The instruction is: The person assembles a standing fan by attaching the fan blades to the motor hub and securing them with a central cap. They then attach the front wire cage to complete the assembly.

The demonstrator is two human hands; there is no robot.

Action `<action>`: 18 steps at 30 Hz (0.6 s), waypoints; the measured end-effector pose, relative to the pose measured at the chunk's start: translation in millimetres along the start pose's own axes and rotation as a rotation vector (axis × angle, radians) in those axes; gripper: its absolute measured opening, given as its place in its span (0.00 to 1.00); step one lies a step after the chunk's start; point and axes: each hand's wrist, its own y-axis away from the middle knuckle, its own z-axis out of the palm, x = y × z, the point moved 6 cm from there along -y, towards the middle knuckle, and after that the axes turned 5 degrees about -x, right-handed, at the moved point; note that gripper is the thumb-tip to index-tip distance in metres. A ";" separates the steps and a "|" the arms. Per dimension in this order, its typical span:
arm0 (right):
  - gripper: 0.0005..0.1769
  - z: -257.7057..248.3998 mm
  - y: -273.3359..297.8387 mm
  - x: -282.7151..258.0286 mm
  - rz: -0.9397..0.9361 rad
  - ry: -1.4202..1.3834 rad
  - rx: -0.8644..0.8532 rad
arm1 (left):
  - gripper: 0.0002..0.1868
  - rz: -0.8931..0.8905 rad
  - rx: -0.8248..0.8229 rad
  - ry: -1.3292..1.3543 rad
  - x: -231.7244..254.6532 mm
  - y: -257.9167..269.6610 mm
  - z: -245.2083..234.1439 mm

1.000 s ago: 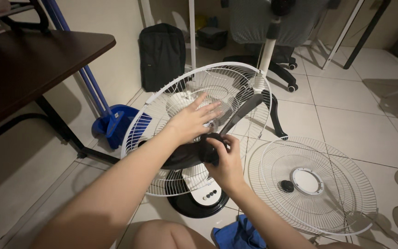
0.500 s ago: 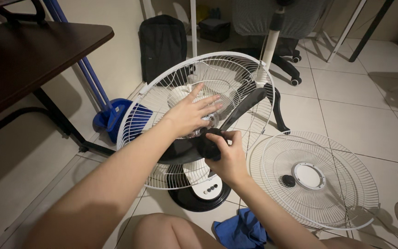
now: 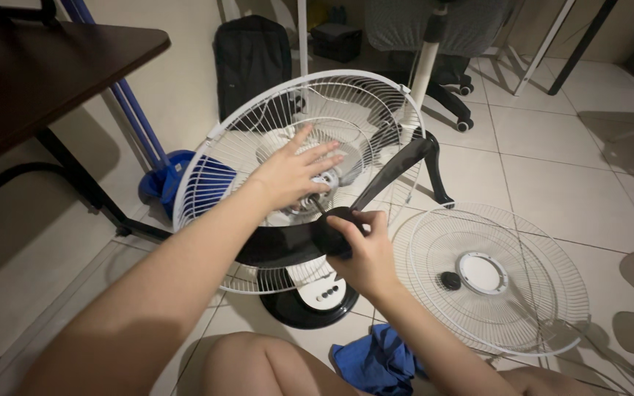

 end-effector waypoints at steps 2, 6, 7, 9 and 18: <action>0.39 -8.6 7.4 3.9 -0.004 0.003 0.003 | 0.30 -0.002 0.028 0.012 2.9 -1.5 -1.0; 0.37 -25.6 20.4 19.2 0.060 -0.040 -0.047 | 0.20 -0.068 0.055 0.109 5.7 -6.4 -16.0; 0.36 -28.6 21.8 24.9 0.094 -0.058 -0.066 | 0.23 -0.099 0.027 0.209 8.2 -7.3 -22.6; 0.40 -38.4 25.2 30.3 0.062 -0.046 -0.047 | 0.26 -0.178 0.092 0.406 11.6 3.4 -42.5; 0.49 -40.4 53.5 101.6 0.400 -0.739 -0.046 | 0.16 -0.699 0.606 1.162 28.2 98.9 -64.0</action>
